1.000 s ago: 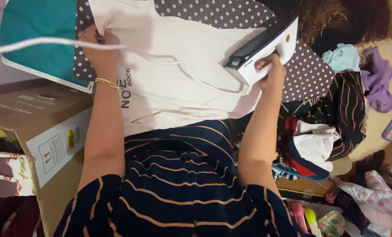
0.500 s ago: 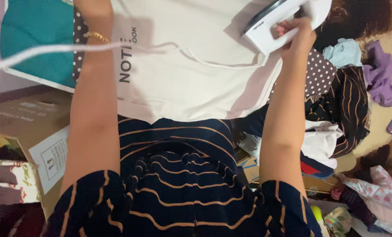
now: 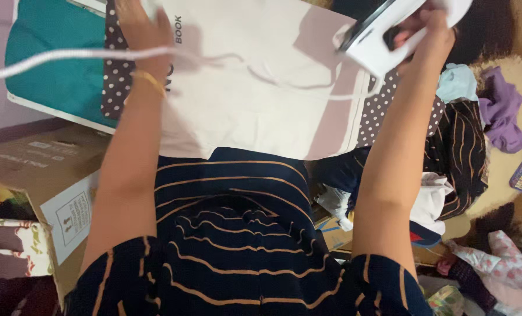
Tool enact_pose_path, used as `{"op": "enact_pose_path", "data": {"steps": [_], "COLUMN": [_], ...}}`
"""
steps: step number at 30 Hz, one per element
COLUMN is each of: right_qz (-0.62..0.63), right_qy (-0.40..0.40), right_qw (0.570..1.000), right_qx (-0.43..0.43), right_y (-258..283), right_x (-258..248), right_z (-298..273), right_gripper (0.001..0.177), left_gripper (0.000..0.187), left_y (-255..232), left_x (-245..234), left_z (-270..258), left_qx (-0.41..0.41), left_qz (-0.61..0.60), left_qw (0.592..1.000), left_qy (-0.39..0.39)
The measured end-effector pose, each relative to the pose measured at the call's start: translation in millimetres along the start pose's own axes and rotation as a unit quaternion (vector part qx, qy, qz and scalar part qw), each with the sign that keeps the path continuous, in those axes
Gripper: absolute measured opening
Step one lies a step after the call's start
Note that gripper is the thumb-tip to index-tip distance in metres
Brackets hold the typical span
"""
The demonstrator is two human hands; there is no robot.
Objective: The person irons a white t-shirt on a small ironing board, smoothing the fabric and moving the iron across the surface. They then flip the shirt to iron the other side and proceed to iron a red and white t-shirt.
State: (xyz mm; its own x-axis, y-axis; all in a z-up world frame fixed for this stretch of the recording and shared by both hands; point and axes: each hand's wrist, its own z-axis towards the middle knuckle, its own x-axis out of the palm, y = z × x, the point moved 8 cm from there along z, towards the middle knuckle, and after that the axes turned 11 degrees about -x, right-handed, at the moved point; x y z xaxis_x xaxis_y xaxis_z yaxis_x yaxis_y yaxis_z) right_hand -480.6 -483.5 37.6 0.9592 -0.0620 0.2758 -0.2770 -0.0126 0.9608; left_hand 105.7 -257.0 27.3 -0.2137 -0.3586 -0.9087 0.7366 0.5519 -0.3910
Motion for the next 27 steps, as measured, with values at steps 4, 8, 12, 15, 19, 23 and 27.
{"op": "enact_pose_path", "data": {"steps": [4,8,12,15,19,23,27], "right_qz": [-0.150,-0.322,-0.562,-0.594,-0.586,-0.574,-0.558], "right_qy": [0.071,0.196,0.277,0.327,0.360,0.308,0.286], "right_qw": [0.986,0.925,0.758,0.702,0.708,0.740,0.766], "right_qx": [0.012,-0.041,-0.183,-0.216,-0.164,-0.167,-0.144], "right_y": [18,32,24,2,-40,-68,-86], "right_x": [69,156,238,277,310,357,390], "right_z": [-66,-140,-210,-244,-255,-224,-192], "right_gripper": [0.029,0.035,0.046,0.043,0.046,0.046,0.048], "left_gripper": [0.063,0.072,0.062,0.060,0.062,0.062,0.062], "left_y": [17,38,61,71,72,66,63], "left_x": [-13,-28,-40,-42,-46,-49,-52], "left_z": [-103,-143,-159,-160,-163,-164,-164], "left_qx": [0.017,-0.001,-0.034,-0.056,-0.052,-0.049,-0.041], "left_qz": [0.066,0.100,0.088,0.069,0.053,0.046,0.029], "left_qw": [0.996,0.994,0.995,0.995,0.996,0.997,0.999], "left_qy": [0.052,0.040,0.026,0.036,0.045,0.030,0.013]}}
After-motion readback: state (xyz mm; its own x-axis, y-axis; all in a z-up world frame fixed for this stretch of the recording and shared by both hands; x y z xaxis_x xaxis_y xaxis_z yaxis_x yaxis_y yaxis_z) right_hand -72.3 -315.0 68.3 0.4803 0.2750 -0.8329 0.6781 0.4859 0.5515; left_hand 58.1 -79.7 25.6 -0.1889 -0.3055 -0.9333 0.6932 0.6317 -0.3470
